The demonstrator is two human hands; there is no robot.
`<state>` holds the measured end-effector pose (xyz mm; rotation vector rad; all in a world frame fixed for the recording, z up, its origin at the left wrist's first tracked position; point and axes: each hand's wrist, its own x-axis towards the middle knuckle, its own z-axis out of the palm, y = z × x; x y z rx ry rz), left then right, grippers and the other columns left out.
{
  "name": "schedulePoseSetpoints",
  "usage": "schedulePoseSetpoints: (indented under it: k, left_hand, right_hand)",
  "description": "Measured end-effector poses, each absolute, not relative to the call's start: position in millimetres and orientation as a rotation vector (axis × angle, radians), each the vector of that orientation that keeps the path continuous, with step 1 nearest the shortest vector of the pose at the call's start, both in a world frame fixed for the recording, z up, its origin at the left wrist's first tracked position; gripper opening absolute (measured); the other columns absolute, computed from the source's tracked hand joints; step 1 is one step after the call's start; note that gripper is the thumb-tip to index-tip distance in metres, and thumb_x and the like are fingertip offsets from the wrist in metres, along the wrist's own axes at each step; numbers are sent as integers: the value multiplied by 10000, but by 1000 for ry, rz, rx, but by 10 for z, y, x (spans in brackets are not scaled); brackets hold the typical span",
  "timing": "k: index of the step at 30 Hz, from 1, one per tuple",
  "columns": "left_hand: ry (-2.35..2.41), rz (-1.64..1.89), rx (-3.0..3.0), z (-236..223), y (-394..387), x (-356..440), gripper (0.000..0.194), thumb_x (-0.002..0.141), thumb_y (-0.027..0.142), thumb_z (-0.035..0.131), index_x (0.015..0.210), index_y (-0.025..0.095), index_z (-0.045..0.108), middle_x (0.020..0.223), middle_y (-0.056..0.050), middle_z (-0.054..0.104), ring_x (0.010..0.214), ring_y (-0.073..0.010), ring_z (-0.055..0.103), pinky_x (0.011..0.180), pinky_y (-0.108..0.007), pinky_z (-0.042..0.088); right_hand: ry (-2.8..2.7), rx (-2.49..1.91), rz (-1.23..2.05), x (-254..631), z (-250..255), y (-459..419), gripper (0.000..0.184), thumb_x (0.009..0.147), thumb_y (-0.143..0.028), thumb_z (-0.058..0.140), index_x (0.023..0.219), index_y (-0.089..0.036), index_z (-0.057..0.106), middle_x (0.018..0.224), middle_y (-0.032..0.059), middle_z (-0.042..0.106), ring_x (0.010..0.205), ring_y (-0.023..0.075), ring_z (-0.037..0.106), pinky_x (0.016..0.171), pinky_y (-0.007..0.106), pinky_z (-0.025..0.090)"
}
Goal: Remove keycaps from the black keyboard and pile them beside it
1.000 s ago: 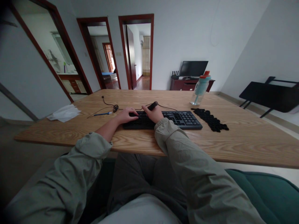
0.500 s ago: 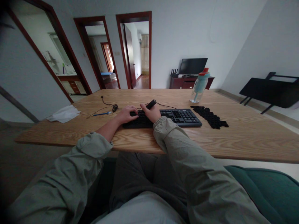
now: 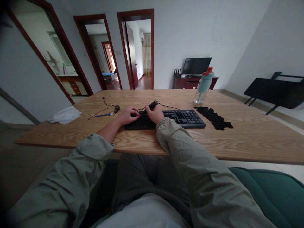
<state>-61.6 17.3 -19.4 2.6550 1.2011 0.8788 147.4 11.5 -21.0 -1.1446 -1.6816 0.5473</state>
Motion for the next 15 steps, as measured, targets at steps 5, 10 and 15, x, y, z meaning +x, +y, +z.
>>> schedulePoseSetpoints:
  k: [5, 10, 15]
  left_hand:
    - [1207, 857, 2650, -186, 158, -609, 110, 780, 234, 666, 839, 209, 755, 1021, -56, 682, 998, -195, 621, 968, -340, 461]
    - [1188, 888, 2659, -178, 153, -609, 96, 757, 232, 670, 832, 190, 712, 964, -55, 691, 966, -203, 622, 958, -354, 463]
    - [1211, 845, 2648, -203, 190, -627, 105, 758, 280, 676, 830, 203, 685, 946, -43, 698, 953, -206, 618, 939, -359, 463]
  right_hand:
    - [-1762, -1120, 503, 1463, -194, 104, 313, 867, -444, 495, 811, -168, 633, 703, 53, 651, 693, 186, 618, 666, 291, 471]
    - [-1869, -1117, 343, 1458, -182, 113, 217, 842, -375, 536, 797, -182, 623, 773, 66, 676, 740, 189, 623, 704, 288, 460]
    - [-2026, -1157, 125, 1430, -173, -51, 262, 866, -428, 514, 879, -194, 632, 772, 79, 678, 725, 205, 615, 663, 291, 420]
